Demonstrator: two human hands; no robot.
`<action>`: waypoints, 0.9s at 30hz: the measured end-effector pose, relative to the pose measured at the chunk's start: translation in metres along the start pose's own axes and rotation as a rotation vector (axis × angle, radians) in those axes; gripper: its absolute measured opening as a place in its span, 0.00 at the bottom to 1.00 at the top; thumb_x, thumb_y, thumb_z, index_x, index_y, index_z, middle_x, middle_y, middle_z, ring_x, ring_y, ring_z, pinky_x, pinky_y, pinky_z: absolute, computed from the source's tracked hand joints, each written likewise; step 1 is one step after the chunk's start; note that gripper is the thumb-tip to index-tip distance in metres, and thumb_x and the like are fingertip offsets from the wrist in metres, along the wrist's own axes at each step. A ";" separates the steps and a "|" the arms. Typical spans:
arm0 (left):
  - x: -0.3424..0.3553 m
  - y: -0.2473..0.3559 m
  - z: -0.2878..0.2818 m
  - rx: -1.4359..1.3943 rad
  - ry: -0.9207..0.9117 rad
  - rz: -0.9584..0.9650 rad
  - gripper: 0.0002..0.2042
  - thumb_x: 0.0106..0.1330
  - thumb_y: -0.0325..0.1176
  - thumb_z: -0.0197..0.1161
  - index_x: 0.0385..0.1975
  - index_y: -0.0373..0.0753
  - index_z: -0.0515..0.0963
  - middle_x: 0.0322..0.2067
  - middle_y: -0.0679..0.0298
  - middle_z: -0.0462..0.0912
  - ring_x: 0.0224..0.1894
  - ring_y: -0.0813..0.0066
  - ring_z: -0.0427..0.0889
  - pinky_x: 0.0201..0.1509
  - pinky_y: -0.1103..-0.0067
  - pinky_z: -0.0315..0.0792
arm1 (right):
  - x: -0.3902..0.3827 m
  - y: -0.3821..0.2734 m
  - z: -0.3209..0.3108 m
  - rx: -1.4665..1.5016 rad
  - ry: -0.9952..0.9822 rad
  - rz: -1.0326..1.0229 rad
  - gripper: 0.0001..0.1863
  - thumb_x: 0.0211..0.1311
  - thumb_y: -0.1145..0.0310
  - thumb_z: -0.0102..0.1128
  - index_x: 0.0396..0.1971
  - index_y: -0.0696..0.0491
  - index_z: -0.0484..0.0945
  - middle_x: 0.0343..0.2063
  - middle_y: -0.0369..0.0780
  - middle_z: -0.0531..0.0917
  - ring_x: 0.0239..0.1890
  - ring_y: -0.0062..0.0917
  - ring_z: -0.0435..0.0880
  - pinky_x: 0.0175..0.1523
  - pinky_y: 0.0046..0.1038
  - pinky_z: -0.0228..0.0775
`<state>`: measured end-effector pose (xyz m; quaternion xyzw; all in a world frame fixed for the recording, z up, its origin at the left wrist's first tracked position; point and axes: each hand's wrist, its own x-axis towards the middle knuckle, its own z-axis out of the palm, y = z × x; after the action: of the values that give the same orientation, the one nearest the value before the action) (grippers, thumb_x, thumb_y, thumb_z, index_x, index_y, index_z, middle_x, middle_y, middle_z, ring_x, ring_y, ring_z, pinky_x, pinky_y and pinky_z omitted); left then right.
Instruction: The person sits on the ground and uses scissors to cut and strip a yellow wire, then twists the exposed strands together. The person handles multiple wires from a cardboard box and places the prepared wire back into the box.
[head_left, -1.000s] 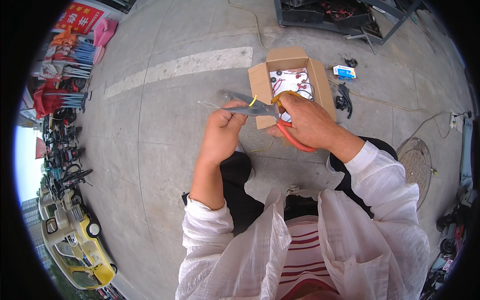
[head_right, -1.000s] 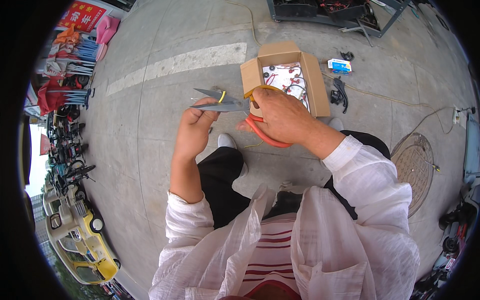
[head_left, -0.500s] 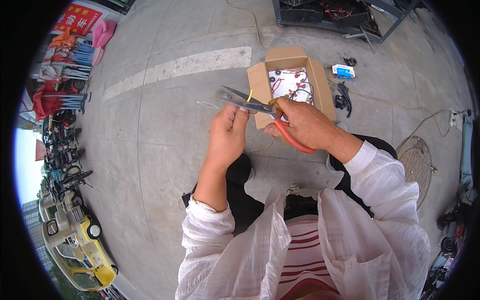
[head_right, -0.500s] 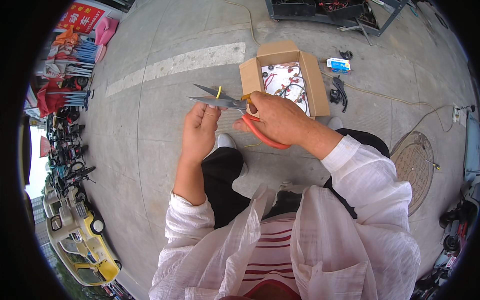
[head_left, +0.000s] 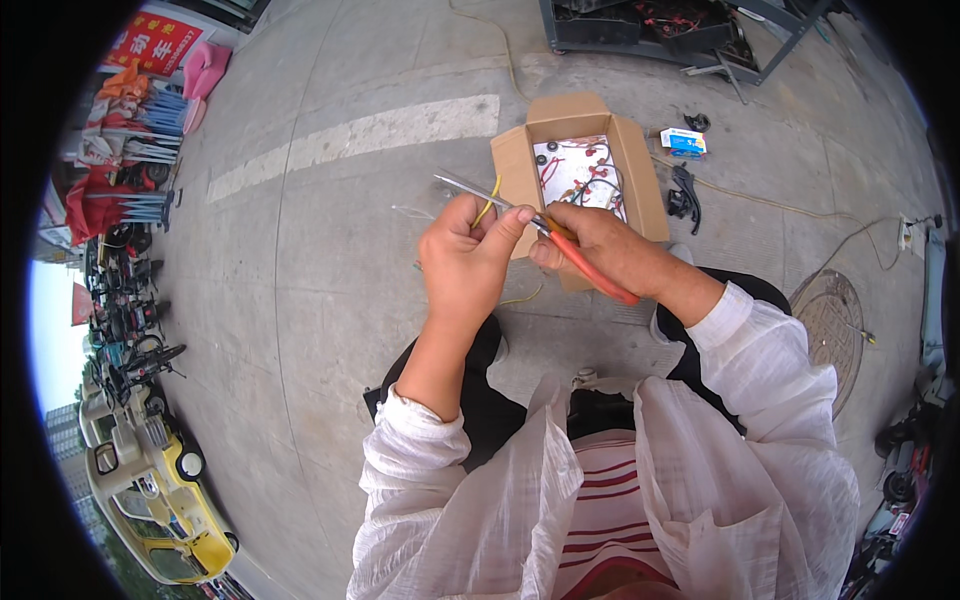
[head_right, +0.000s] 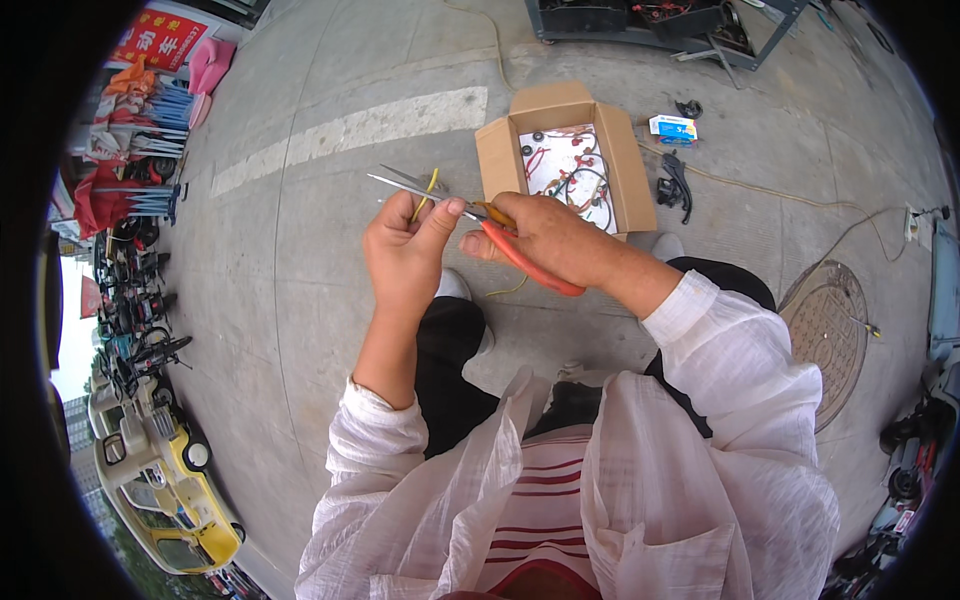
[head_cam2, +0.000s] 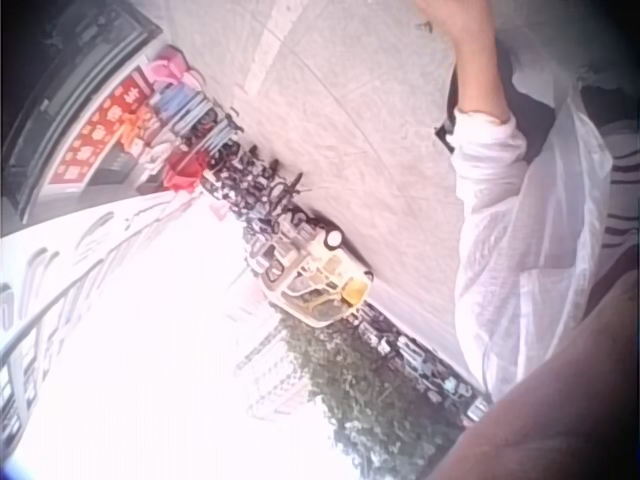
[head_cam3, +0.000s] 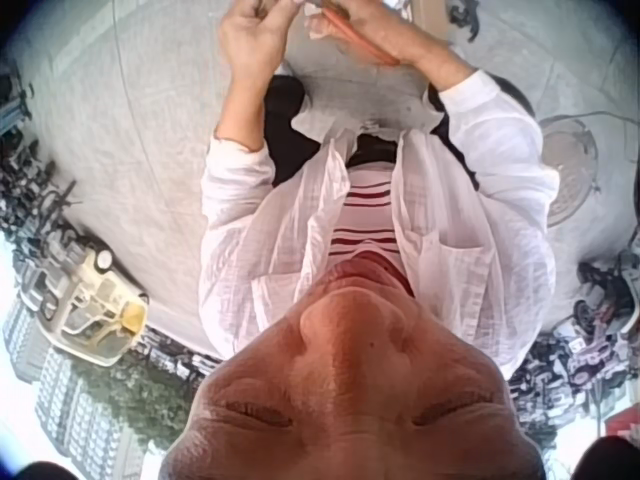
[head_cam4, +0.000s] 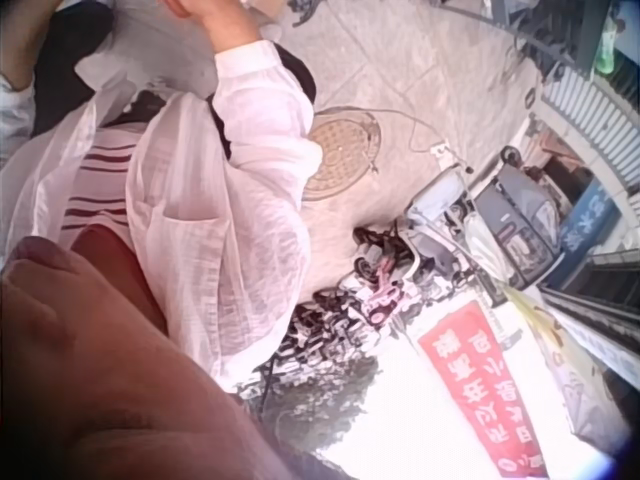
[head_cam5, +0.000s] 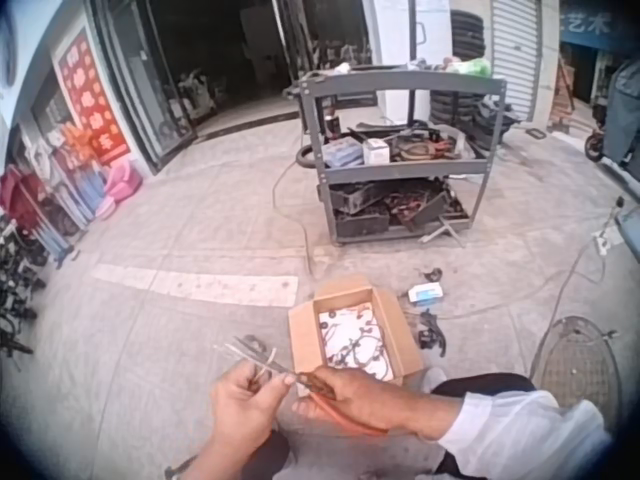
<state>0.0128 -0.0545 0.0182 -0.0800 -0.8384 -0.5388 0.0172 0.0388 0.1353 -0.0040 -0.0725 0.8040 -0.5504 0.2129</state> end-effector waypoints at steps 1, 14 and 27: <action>-0.001 0.000 0.002 -0.019 0.006 -0.008 0.21 0.59 0.38 0.77 0.18 0.35 0.69 0.16 0.74 0.66 0.22 0.85 0.59 0.22 0.80 0.58 | 0.000 0.001 0.000 0.011 0.001 -0.013 0.26 0.68 0.47 0.64 0.38 0.59 0.75 0.30 0.40 0.81 0.34 0.22 0.78 0.43 0.29 0.73; 0.000 0.002 0.014 -0.119 0.068 -0.102 0.27 0.58 0.37 0.79 0.13 0.39 0.62 0.15 0.77 0.60 0.22 0.87 0.55 0.21 0.81 0.52 | -0.002 0.008 0.003 0.092 0.100 -0.069 0.37 0.61 0.34 0.62 0.34 0.62 0.77 0.25 0.46 0.80 0.29 0.33 0.80 0.38 0.34 0.72; 0.013 -0.002 0.009 -0.628 0.031 -0.340 0.19 0.73 0.45 0.61 0.22 0.41 0.68 0.16 0.76 0.60 0.19 0.86 0.56 0.21 0.81 0.53 | -0.002 0.009 0.009 0.321 0.124 -0.034 0.32 0.74 0.37 0.45 0.35 0.56 0.73 0.26 0.34 0.71 0.27 0.22 0.69 0.36 0.27 0.68</action>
<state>0.0000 -0.0455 0.0142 0.0675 -0.6329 -0.7666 -0.0853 0.0454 0.1318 -0.0140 -0.0171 0.7162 -0.6785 0.1624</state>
